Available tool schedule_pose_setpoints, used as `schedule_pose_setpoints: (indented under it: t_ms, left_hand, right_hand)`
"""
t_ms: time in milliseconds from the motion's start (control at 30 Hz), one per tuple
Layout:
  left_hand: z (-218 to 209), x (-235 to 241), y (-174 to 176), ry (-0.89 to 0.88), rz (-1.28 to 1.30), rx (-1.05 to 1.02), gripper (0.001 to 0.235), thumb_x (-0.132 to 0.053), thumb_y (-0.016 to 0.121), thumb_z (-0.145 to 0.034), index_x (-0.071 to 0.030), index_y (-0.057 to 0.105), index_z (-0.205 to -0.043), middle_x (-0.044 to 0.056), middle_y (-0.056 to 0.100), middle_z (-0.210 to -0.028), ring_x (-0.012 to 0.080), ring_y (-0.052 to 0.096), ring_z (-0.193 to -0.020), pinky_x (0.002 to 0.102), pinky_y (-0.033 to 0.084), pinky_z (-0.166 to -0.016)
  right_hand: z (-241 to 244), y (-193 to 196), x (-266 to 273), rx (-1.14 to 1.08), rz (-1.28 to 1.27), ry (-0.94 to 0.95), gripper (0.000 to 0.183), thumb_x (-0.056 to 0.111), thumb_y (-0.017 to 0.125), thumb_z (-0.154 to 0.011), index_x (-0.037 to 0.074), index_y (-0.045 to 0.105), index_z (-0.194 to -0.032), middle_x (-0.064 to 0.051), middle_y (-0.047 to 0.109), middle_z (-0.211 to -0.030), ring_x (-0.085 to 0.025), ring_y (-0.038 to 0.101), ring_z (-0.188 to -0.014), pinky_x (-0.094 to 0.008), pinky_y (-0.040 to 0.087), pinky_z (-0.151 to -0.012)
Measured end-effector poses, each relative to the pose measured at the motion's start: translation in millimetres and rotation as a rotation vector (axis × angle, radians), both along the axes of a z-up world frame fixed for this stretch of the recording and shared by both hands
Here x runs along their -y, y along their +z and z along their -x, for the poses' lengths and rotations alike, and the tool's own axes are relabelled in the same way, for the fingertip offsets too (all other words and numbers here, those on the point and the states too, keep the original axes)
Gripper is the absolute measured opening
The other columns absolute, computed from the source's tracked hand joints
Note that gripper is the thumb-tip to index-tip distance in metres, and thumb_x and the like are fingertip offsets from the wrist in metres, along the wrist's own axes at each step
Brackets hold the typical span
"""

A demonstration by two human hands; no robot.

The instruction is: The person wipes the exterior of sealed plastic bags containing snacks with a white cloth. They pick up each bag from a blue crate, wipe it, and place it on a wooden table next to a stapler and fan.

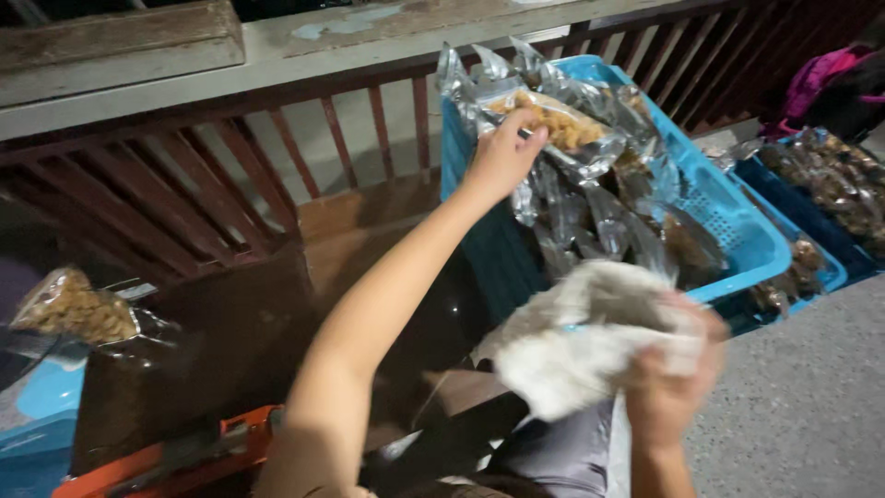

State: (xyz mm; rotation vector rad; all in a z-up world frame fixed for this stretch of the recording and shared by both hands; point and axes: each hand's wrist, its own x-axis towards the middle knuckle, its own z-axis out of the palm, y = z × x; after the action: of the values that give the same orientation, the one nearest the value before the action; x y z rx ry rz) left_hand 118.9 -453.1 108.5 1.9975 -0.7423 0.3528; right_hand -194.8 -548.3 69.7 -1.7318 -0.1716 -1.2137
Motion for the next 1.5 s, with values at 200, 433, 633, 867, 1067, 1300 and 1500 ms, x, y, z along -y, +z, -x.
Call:
schedule_pose_setpoints:
  t_ms: [200,433,633,867,1067,1300,1500]
  left_hand:
    - [0.1,62.1,14.1,0.092,-0.569,-0.255,0.101,-0.086,0.054,-0.084,-0.032,0.017,-0.161,0.012,0.070,-0.122,0.0433,0.049,-0.132,0.073,0.014,-0.112]
    - [21.3,63.8,-12.4,0.291,-0.276,-0.050,0.080,-0.067,0.074,-0.077,-0.029,0.054,-0.144,0.014,0.066,-0.131,0.0417,0.050,-0.133,0.072,0.016,-0.115]
    - [78.6,6.2,-15.9,-0.422,0.654,-0.308,0.064,-0.036,0.070,-0.094,-0.004,0.055,-0.147,0.009,0.072,-0.123,0.0168,0.071,-0.099,0.030,0.056,-0.086]
    - [218.2,-132.1,-15.5,-0.675,0.625,-0.318,0.070,-0.033,0.063,-0.101,-0.003,0.045,-0.161,0.015,0.039,-0.168,0.0208,0.025,-0.167,0.037,0.021,-0.137]
    - [267.6,-201.8,-6.0,-0.909,0.149,-0.401,0.105,-0.019,0.074,-0.087,-0.008,0.013,-0.172,0.019,0.006,-0.180,0.0275,0.005,-0.169,0.044,0.015,-0.134]
    - [258.8,-161.5,-20.1,-0.344,0.873,-0.358,0.057,-0.017,0.069,-0.101,-0.010,0.037,-0.148,0.012,0.057,-0.136,0.0179,0.059,-0.121,0.033,0.051,-0.102]
    - [264.7,-170.2,-52.9,-0.072,0.809,-0.317,0.018,-0.019,0.067,-0.105,-0.002,0.067,-0.108,0.002,0.069,-0.097,0.0097,0.062,-0.091,0.025,0.051,-0.082]
  right_hand:
    - [6.2,10.5,58.3,0.112,-0.786,0.211,0.043,0.022,0.059,-0.098,0.000,0.057,-0.135,-0.017,0.060,-0.138,-0.029,0.057,-0.132,-0.041,0.041,-0.118]
    - [-12.1,33.8,99.8,0.396,-1.406,0.771,0.051,0.029,0.054,-0.097,-0.002,0.056,-0.138,-0.022,0.058,-0.139,-0.034,0.055,-0.134,-0.048,0.035,-0.120]
    - [-60.7,34.5,128.9,0.335,-1.313,1.263,0.038,0.030,0.052,-0.110,0.001,0.056,-0.134,-0.015,0.060,-0.136,-0.027,0.055,-0.129,-0.043,0.034,-0.124]
    - [-85.4,28.1,57.7,-0.322,-1.020,0.922,0.054,0.046,0.056,-0.094,0.009,0.059,-0.132,-0.010,0.069,-0.129,-0.028,0.067,-0.119,-0.044,0.050,-0.103]
    - [-85.4,26.7,1.6,-0.411,-0.794,0.702,0.035,0.011,0.052,-0.104,0.003,0.054,-0.138,-0.011,0.065,-0.130,-0.025,0.066,-0.116,-0.043,0.056,-0.098]
    - [-42.9,-23.5,-56.6,-0.248,-0.466,0.509,0.025,-0.002,0.056,-0.105,-0.001,0.058,-0.129,-0.010,0.066,-0.125,-0.019,0.065,-0.113,-0.033,0.054,-0.097]
    - [-17.7,-20.5,-29.3,-0.724,0.015,0.483,0.023,0.004,0.068,-0.097,-0.002,0.068,-0.119,-0.008,0.070,-0.106,-0.017,0.063,-0.094,-0.032,0.050,-0.082]
